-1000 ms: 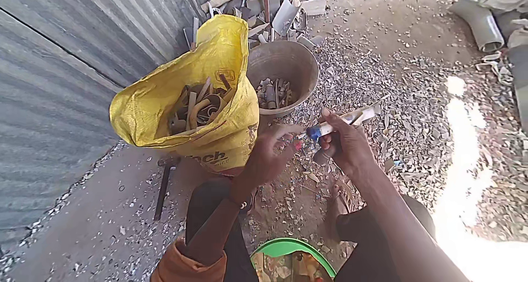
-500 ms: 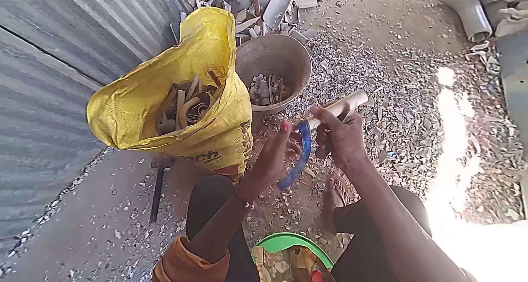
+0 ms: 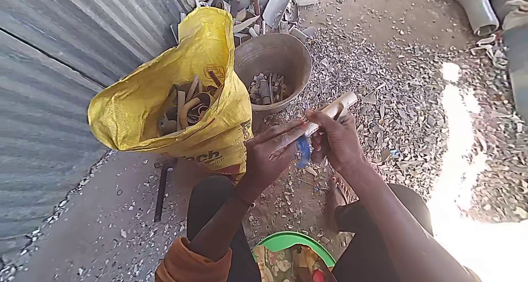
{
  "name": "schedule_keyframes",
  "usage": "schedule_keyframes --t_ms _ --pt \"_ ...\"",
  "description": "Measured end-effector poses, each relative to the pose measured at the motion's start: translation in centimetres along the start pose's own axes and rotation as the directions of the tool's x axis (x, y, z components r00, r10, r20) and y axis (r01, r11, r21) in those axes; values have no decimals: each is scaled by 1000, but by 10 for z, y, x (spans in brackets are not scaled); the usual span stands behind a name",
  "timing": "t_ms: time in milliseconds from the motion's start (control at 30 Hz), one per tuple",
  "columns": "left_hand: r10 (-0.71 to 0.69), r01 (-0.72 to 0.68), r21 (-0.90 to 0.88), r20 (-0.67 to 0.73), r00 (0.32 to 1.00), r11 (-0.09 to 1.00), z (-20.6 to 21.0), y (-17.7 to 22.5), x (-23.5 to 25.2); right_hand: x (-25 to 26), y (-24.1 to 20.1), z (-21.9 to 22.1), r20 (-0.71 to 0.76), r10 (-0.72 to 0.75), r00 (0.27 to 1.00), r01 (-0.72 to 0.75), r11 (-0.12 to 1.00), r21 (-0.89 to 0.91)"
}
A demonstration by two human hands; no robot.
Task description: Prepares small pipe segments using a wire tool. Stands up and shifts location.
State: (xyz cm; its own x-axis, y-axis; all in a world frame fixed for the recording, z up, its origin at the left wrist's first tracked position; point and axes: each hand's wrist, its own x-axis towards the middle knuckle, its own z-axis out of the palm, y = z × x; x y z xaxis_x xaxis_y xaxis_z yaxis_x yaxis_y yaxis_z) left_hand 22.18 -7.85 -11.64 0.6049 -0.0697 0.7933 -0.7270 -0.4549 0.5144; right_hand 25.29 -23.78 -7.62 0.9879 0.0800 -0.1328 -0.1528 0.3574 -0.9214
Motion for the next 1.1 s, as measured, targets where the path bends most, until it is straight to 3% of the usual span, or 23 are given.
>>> schedule_keyframes --t_ms 67,133,167,233,267,300,333,433,500,567,600,633,667,700,767,833,867,933,1033,1100 --pt "-69 68 -27 -14 998 997 2 2 -1 3 6 -1 5 -43 999 43 998 -51" --pt "-329 318 -167 -43 943 933 4 9 -1 2 9 1 38 21 999 -20 1000 -13" --pt "-513 481 -297 -36 858 825 3 14 2 1 9 3 70 41 997 -41 999 1" --pt "-832 701 -571 55 552 427 0 22 16 -3 9 10 154 -57 986 68 995 -67" --pt "-905 715 -655 111 410 244 -2 22 23 -5 10 14 188 -153 970 178 976 -125" --pt "-934 700 -704 162 318 117 -4 20 27 -7 12 18 218 -258 941 298 938 -179" --pt "-942 674 -737 199 272 39 -7 19 29 -9 16 22 243 -360 901 412 885 -216" --pt "-921 622 -782 267 285 -34 -24 15 25 -17 29 24 434 -580 690 710 659 -248" --pt "-950 625 -779 224 218 -40 -35 -9 22 -42 34 30 585 -626 516 832 529 -168" --pt "-980 548 -831 179 91 -101 -55 -55 26 -93 36 47 698 -608 378 834 551 29" --pt "-991 584 -810 118 68 -57 -64 -68 27 -116 34 55 747 -589 309 805 580 124" --pt "-995 683 -730 69 78 3 -69 -70 25 -130 32 60 760 -583 285 768 614 183" --pt "-991 791 -610 70 118 51 -66 -63 22 -131 28 60 733 -590 338 741 647 179" --pt "-978 867 -488 112 176 100 -57 -51 21 -119 22 55 672 -593 443 714 687 135" --pt "-927 911 -363 237 291 193 -33 -27 11 -74 12 30 464 -531 709 606 795 -14" --pt "-906 910 -375 299 299 176 -14 -7 4 -31 2 8 177 -378 909 408 893 -189" --pt "-910 899 -405 289 297 165 -8 0 2 -17 -4 -1 89 -275 957 288 937 -199" --pt "-904 890 -414 279 324 192 0 4 0 -5 -13 -12 50 -169 984 175 968 -179" --pt "-913 901 -375 247 325 219 3 1 0 -15 -10 -11 204 -121 972 173 950 -259" --pt "-915 896 -364 212 344 252 5 -2 0 -25 -2 -6 276 18 961 73 946 -315"
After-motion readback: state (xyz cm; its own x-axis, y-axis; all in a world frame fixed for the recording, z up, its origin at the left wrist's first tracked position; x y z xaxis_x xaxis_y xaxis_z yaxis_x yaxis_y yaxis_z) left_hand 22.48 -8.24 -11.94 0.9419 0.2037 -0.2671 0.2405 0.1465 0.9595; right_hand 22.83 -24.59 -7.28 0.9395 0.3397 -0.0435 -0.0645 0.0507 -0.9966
